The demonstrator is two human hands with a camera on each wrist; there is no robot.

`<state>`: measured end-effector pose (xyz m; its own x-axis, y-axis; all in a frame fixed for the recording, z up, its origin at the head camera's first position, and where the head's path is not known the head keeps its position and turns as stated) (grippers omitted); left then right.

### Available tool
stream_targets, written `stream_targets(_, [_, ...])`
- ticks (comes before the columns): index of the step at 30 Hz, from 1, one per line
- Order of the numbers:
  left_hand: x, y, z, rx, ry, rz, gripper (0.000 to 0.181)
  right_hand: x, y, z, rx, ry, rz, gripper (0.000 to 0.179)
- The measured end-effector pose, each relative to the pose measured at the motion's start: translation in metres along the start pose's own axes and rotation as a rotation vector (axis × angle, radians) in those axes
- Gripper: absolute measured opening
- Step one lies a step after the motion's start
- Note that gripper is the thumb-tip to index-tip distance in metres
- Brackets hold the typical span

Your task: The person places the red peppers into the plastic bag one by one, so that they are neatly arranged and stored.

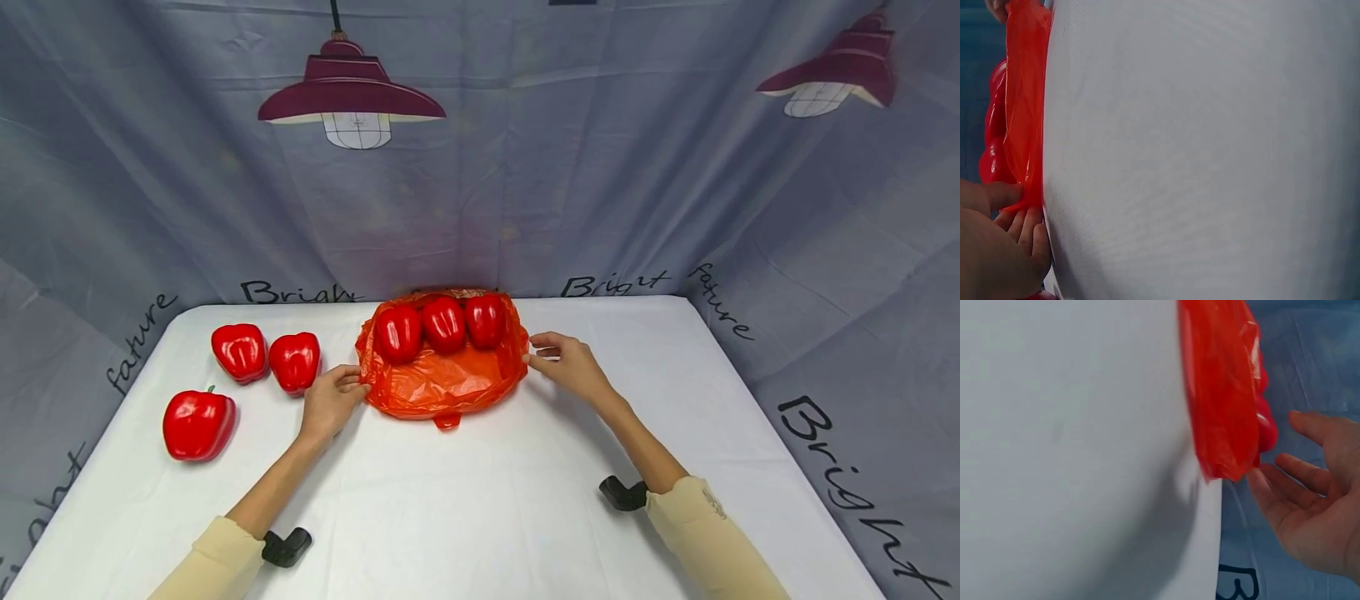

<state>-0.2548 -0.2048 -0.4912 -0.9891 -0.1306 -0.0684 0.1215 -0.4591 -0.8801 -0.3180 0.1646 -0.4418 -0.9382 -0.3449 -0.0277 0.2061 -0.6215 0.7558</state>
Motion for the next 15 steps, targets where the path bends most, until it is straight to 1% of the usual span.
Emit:
stream_targets(4, [0.000,0.000,0.000,0.003,-0.002,0.003,0.031,-0.008,-0.005,-0.008,0.021,0.026,-0.008,0.042])
stream_targets(7, [0.000,0.000,0.000,0.004,0.003,0.011,0.031,-0.011,-0.008,-0.014,0.042,0.038,-0.011,0.040])
stream_targets(11, [-0.001,0.000,0.000,0.009,-0.001,0.015,0.031,-0.009,-0.010,-0.022,0.073,0.039,-0.012,0.039])
stream_targets(15, [-0.002,0.000,0.000,0.013,-0.004,0.008,0.030,-0.005,-0.012,-0.028,0.068,0.033,-0.044,0.041])
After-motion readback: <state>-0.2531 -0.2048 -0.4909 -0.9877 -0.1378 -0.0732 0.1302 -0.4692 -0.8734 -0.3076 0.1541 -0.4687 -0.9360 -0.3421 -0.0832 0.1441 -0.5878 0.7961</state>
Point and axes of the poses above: each hand's wrist, its own x-axis towards the middle knuckle, its own z-axis out of the back of the hand, y = z × x, the point moved 6 cm from there along x, towards the middle knuckle, and after that the axes turned 5 degrees about y, right-handed, at the moved point
